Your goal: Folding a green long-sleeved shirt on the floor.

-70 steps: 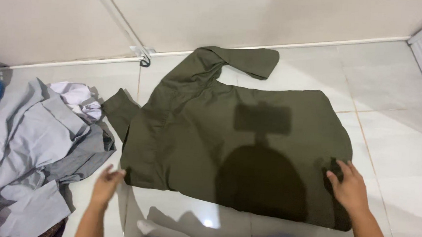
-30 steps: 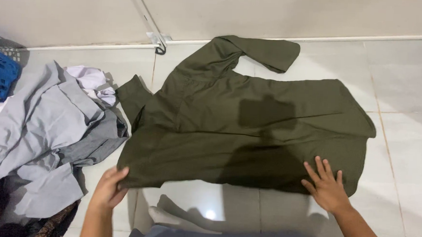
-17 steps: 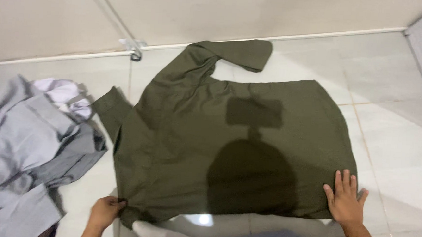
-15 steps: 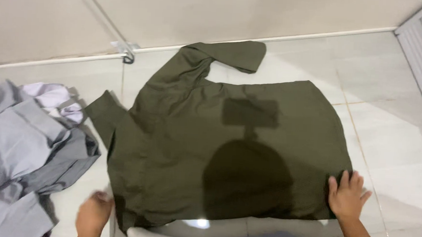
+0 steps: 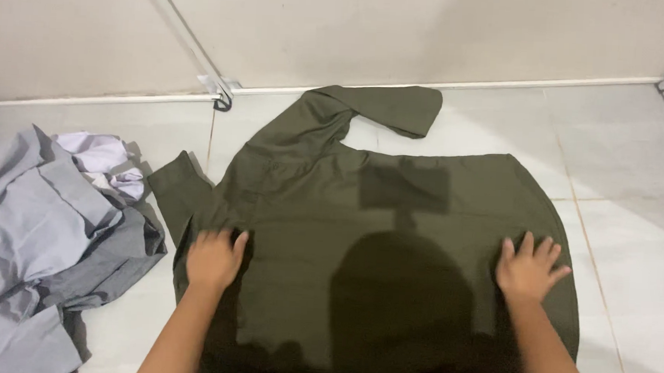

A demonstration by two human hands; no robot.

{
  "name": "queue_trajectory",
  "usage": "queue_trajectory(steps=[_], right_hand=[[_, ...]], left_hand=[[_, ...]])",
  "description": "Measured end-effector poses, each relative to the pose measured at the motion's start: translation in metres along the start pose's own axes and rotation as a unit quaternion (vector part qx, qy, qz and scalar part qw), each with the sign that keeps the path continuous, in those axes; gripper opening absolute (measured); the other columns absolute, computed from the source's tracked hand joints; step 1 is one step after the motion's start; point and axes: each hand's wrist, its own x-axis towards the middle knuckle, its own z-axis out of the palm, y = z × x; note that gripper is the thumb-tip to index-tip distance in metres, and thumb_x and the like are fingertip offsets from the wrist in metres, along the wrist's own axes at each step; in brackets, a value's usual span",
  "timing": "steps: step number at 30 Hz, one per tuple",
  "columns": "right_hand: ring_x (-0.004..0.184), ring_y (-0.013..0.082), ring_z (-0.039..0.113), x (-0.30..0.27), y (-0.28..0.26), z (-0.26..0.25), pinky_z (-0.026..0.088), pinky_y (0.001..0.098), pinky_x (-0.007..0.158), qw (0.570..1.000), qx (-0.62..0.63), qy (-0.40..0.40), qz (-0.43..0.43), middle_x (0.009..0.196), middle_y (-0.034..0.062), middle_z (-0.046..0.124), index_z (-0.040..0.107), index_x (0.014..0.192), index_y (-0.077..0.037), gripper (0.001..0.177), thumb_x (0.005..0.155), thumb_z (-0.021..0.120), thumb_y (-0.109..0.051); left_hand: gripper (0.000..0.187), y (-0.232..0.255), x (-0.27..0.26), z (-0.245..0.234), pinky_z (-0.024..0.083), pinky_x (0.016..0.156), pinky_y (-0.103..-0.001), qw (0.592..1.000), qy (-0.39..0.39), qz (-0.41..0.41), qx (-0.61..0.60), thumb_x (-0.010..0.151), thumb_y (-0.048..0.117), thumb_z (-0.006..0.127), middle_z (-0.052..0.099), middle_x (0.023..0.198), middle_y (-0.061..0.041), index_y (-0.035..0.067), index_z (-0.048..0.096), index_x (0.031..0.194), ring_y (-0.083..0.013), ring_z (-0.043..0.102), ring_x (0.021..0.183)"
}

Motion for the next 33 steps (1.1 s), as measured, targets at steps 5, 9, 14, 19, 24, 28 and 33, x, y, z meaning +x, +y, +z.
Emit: queue_trajectory(steps=[5, 9, 14, 19, 24, 28, 33], right_hand=[[0.160, 0.0373, 0.012, 0.032, -0.100, 0.013, 0.007, 0.0727, 0.120, 0.996, 0.042, -0.003, -0.082, 0.173, 0.0151, 0.017, 0.029, 0.160, -0.021, 0.067, 0.105, 0.031, -0.059], [0.156, 0.0303, 0.004, 0.052, -0.074, 0.030, -0.002, 0.0685, 0.120, 0.994, 0.030, -0.074, -0.071, 0.172, 0.0058, 0.004, 0.017, 0.161, -0.031, 0.072, 0.099, 0.023, -0.068], [0.158, 0.0342, 0.004, 0.101, -0.033, 0.038, -0.001, 0.0724, 0.116, 0.998, 0.020, -0.039, 0.045, 0.172, 0.0079, 0.005, 0.021, 0.163, -0.026, 0.073, 0.103, 0.022, -0.066], [0.158, 0.0344, 0.007, 0.085, -0.121, 0.009, 0.001, 0.0675, 0.122, 0.990, 0.013, -0.071, -0.123, 0.172, 0.0086, 0.011, 0.033, 0.160, -0.034, 0.067, 0.101, 0.031, -0.066], [0.156, 0.0297, 0.004, 0.116, -0.082, 0.009, 0.001, 0.0681, 0.119, 0.991, 0.031, -0.080, -0.108, 0.171, 0.0020, 0.008, 0.027, 0.161, -0.032, 0.071, 0.098, 0.031, -0.066], [0.159, 0.0328, 0.011, 0.157, -0.037, -0.002, 0.010, 0.0665, 0.122, 0.997, 0.002, -0.079, 0.005, 0.174, 0.0052, 0.016, 0.032, 0.162, -0.029, 0.062, 0.102, 0.047, -0.036], [0.153, 0.0315, 0.015, 0.183, -0.042, -0.004, 0.012, 0.0639, 0.118, 0.996, 0.006, -0.064, -0.056, 0.168, 0.0038, 0.022, 0.030, 0.160, -0.030, 0.072, 0.093, 0.055, -0.018]], left_hand=[[0.066, 0.048, 0.061, -0.004, 0.018, 0.128, -0.048, 0.991, 0.071, 0.091, 0.073, 0.102, 0.058, 0.042, 0.027, 0.168, -0.004, 0.025, 0.034, 0.158, -0.0266, 0.019, 0.157], [0.076, 0.019, 0.109, 0.037, 0.015, 0.121, -0.049, 0.997, 0.047, 0.050, 0.019, 0.098, 0.061, 0.043, 0.012, 0.171, -0.005, 0.026, 0.022, 0.162, -0.0281, 0.009, 0.154], [0.078, 0.043, 0.127, 0.016, 0.022, 0.129, -0.050, 0.998, 0.042, -0.040, -0.006, 0.104, 0.064, 0.039, 0.018, 0.174, -0.004, 0.020, 0.026, 0.166, -0.0271, 0.016, 0.162], [0.068, 0.076, 0.133, 0.009, 0.015, 0.122, -0.061, 0.989, 0.043, 0.084, 0.111, 0.101, 0.064, 0.034, 0.011, 0.173, -0.002, 0.038, 0.023, 0.163, -0.0321, 0.010, 0.157], [0.069, 0.045, 0.142, -0.012, 0.018, 0.115, -0.066, 0.999, 0.014, 0.018, 0.036, 0.097, 0.061, 0.038, 0.014, 0.172, 0.002, 0.041, 0.026, 0.162, -0.0298, 0.013, 0.155], [0.056, -0.027, 0.199, 0.026, 0.041, 0.118, -0.051, 0.977, 0.192, -0.009, -0.096, 0.107, 0.036, 0.058, 0.052, 0.156, -0.017, 0.010, 0.050, 0.155, -0.0374, 0.046, 0.144], [0.058, -0.041, 0.208, 0.015, 0.047, 0.104, -0.045, 0.942, 0.187, -0.016, -0.277, 0.099, 0.026, 0.068, 0.065, 0.132, -0.025, 0.002, 0.050, 0.149, -0.0397, 0.061, 0.123]])
